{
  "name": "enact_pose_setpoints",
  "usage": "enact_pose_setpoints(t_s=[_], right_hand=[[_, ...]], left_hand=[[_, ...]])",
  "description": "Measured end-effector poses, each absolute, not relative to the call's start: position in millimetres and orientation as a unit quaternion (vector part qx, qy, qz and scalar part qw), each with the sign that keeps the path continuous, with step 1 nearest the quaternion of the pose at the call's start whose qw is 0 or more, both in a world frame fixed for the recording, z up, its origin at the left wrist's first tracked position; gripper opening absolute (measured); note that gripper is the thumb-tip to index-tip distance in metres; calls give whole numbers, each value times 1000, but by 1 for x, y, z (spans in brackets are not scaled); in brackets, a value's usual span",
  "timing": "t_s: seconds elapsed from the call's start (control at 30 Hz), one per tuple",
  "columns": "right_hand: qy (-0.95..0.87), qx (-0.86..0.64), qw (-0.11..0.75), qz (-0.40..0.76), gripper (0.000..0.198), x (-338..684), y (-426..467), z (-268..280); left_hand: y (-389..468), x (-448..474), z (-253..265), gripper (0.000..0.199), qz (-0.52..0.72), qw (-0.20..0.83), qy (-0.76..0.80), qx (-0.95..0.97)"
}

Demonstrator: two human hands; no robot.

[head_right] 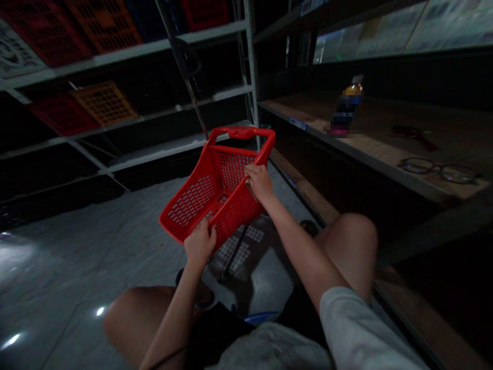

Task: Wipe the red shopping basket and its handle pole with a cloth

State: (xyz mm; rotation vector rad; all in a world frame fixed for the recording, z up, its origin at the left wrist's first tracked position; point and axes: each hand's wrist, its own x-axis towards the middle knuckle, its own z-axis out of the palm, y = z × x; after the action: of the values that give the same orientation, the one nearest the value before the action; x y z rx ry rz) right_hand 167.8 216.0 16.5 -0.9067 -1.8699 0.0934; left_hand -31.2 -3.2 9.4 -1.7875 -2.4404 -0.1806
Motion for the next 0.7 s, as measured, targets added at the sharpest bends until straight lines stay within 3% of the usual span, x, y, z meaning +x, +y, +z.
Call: enact_pose_setpoints(t_s=[0.3, 0.4, 0.57, 0.7], right_hand=[[-756, -319, 538, 195, 51, 65, 33, -55], [-730, -311, 563, 231, 42, 78, 40, -29], [-615, -337, 675, 230, 32, 90, 94, 26], [-644, -379, 630, 211, 27, 66, 81, -15]], left_hand=[[-20, -59, 13, 43, -181, -71, -724, -662], [-33, -87, 13, 40, -166, -68, -701, -690], [-43, -97, 1, 45, -104, 43, -749, -653], [-44, -78, -8, 46, -111, 81, -768, -625]])
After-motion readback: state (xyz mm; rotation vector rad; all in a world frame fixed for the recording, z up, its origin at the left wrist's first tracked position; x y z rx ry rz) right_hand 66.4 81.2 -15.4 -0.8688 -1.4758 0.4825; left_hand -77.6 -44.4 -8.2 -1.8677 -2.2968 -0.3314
